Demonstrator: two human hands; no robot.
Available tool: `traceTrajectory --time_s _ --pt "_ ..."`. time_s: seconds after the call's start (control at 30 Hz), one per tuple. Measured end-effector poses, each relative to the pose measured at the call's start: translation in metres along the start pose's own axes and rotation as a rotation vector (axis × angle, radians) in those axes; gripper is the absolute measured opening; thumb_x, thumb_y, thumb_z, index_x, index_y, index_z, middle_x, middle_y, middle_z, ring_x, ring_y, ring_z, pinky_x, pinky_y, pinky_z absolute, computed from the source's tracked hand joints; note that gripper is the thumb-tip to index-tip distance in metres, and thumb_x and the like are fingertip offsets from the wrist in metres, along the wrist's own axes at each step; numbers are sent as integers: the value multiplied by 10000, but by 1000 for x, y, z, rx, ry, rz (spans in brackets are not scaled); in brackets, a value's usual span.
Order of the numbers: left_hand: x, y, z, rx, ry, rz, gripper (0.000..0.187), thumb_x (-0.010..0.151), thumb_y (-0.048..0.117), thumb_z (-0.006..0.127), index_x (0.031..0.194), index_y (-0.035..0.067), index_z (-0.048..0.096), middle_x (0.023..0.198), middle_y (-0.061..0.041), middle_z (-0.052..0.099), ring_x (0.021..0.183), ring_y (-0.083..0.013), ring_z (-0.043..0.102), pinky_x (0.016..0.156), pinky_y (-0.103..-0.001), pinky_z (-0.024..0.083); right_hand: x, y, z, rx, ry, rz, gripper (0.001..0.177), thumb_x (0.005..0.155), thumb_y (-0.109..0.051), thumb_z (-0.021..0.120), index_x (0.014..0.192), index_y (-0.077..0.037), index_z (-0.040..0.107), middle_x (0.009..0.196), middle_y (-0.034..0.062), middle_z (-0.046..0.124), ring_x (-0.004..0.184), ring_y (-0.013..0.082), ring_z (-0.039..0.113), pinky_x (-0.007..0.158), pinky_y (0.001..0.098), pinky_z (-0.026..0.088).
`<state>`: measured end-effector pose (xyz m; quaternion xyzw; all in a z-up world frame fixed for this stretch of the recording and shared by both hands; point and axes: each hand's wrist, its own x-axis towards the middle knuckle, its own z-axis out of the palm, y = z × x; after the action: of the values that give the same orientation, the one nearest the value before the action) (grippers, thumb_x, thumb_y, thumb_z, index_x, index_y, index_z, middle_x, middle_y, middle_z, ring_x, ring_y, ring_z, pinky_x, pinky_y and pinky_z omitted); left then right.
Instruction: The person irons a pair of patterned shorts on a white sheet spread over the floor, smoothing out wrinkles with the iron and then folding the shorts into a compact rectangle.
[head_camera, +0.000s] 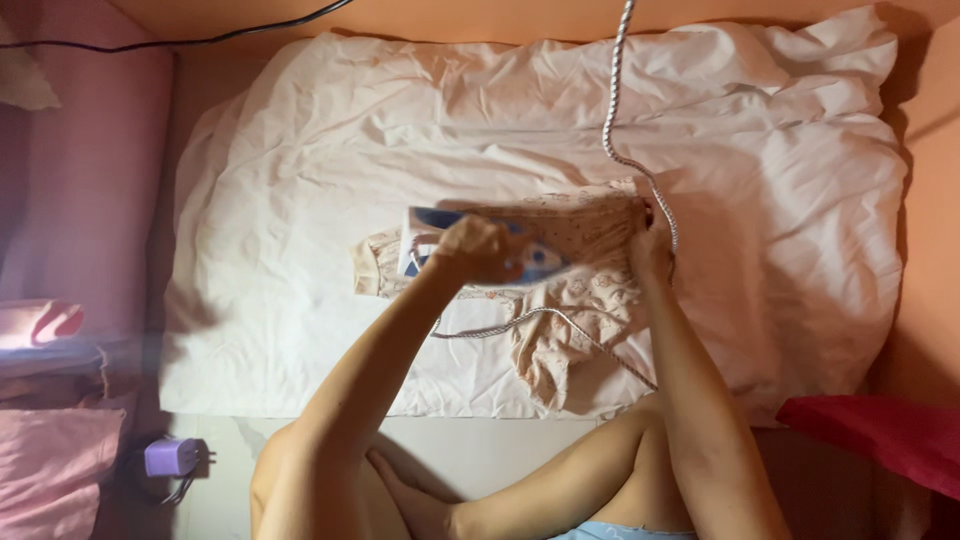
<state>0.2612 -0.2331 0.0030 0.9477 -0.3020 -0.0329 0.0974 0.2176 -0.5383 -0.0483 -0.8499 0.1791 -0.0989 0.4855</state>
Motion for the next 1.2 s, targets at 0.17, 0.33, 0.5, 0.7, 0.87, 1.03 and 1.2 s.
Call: traceTrajectory --time_s 0.17,0.33,0.5,0.7,0.87,1.03,1.2 --pt "16 28 0 10 5 -90 494 951 459 538 1341 155 544 680 -112 681 477 -176 646 364 -350 545 -1 12 5 141 24 144 434 1065 -445 581 1144 -28 674 891 70 643 814 151 557 727 331 466" --pt "26 38 -6 -42 -230 57 339 1015 407 495 1266 198 588 780 -118 722 569 -209 675 481 -388 549 15 32 13 172 16 171 415 1066 -425 600 1114 -20 680 892 80 656 810 171 582 732 350 478" --pt "47 55 10 -103 -124 -104 348 1099 300 432 1375 114 533 822 -126 743 600 -208 703 503 -381 572 21 36 13 -62 -16 152 389 1064 -398 601 1091 -19 684 893 102 695 810 204 642 753 370 506" --pt "31 52 -4 -36 -200 182 448 930 360 557 1345 203 491 816 -134 725 621 -230 706 526 -407 586 36 19 13 -173 -75 46 354 1047 -362 622 1087 -15 683 918 143 733 838 269 704 780 411 539" --pt "-23 3 -38 -60 -259 -273 462 1036 473 556 1353 154 449 794 -135 692 604 -232 697 450 -375 604 51 14 31 -408 121 -279 237 1051 -277 645 1124 -55 683 975 198 728 880 384 687 739 475 528" --pt "-96 -49 -63 12 -128 -24 588 888 503 660 1372 194 530 733 -125 729 594 -267 725 554 -432 593 38 -10 36 -195 223 -192 111 1080 -165 581 1075 -57 559 845 160 669 759 328 671 661 454 501" --pt "-97 -50 -63 14 -172 -454 557 999 519 623 1401 145 529 801 -123 757 685 -275 734 602 -429 613 32 -22 26 -64 231 -155 56 1044 -94 609 1058 -73 560 747 122 617 643 225 594 592 392 465"
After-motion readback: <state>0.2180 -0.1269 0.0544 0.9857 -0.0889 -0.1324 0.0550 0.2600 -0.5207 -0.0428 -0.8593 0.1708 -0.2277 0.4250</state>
